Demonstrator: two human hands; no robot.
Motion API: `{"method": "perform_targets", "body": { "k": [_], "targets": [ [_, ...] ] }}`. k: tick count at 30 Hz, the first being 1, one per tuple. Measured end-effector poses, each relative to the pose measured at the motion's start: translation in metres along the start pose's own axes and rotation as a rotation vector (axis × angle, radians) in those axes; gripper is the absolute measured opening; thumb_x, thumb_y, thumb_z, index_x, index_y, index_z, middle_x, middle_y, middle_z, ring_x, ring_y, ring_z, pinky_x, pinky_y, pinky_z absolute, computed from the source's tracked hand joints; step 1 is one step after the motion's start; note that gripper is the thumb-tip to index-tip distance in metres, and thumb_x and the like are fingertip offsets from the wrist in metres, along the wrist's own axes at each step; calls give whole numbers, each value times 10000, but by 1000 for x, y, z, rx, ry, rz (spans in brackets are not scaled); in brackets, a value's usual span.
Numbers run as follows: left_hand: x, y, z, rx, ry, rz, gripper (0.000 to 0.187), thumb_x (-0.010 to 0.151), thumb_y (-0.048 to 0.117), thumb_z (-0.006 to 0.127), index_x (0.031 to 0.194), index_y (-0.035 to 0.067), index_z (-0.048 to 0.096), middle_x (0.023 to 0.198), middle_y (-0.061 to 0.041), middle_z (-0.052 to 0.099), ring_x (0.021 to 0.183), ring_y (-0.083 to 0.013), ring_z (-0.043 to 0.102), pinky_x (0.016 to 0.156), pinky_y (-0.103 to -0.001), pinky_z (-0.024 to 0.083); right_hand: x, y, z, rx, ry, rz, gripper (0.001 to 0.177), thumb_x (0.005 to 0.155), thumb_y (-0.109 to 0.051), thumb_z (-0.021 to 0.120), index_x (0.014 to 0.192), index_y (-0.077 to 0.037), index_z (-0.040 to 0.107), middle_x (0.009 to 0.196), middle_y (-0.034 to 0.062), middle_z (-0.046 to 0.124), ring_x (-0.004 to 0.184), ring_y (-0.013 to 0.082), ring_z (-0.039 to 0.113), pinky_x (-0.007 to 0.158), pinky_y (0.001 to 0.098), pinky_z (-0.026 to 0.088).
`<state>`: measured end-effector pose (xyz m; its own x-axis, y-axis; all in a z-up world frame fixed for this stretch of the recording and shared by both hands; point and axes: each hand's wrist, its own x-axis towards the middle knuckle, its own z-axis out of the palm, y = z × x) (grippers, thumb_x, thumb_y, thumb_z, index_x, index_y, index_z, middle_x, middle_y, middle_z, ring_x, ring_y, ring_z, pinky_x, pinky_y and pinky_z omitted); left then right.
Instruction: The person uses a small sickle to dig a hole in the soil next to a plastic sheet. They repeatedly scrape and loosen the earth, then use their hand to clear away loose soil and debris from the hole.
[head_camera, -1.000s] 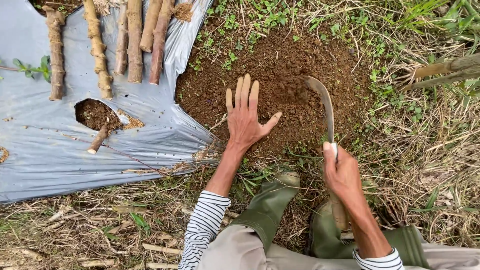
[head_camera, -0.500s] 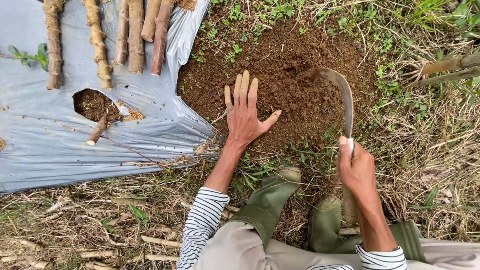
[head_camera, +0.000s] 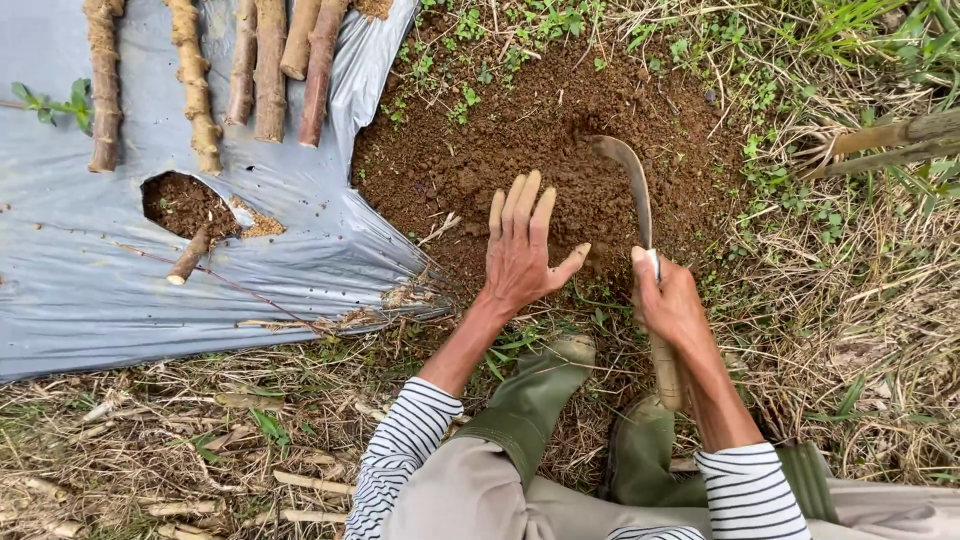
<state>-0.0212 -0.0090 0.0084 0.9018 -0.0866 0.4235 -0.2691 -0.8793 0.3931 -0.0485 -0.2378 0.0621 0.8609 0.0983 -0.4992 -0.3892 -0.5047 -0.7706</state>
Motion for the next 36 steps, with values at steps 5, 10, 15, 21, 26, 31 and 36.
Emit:
{"method": "perform_targets", "body": {
  "k": [5,10,15,21,26,31,36],
  "targets": [
    [-11,28,20,-64,-108,187,808,922,499,642,1554,83,358,1632,-213,335,1532,-360,340,1280,-566,201,-37,2,-29,-143,69,30,363,1147,-207,471,913,40,597,549,161,566,355,228,506,386,338,481],
    [-1,19,26,-67,-102,161,918,885,571,663,1569,70,311,1628,-225,331,1534,-353,332,1296,-535,194,-4,0,-8,27,-1,38,359,1145,-186,428,906,29,586,554,122,563,373,197,521,355,305,463],
    [28,16,20,-53,-154,70,1084,858,684,653,1605,41,201,1677,-237,234,1567,-360,262,1310,-532,137,-25,3,-31,-62,34,-1,337,1118,-181,498,890,42,608,548,137,556,389,204,513,412,330,472],
    [86,12,45,155,-499,297,871,913,774,529,1490,124,479,1540,-226,472,1474,-359,430,1249,-583,202,-44,-2,-58,-148,228,-88,476,1161,-309,525,758,-60,571,469,85,539,385,222,495,508,336,438],
    [88,-19,85,49,-580,350,545,895,497,585,1374,257,484,1280,-132,531,1137,-294,641,992,-453,485,-41,4,-54,-76,196,-109,443,1186,-232,476,814,-17,584,509,128,563,379,214,516,485,320,461],
    [104,-33,72,23,-664,456,386,984,412,452,1305,257,597,1113,-114,647,957,-237,667,854,-384,470,-41,0,-48,-141,203,-125,455,1179,-257,507,797,-23,588,519,137,558,402,229,493,515,352,429],
    [118,-46,46,-29,-704,645,261,989,388,513,1102,188,637,922,-100,654,726,-201,572,781,-414,476,-36,7,-54,-101,122,98,425,1164,-352,483,910,-21,566,702,116,601,447,204,548,364,341,532]
  ]
}}
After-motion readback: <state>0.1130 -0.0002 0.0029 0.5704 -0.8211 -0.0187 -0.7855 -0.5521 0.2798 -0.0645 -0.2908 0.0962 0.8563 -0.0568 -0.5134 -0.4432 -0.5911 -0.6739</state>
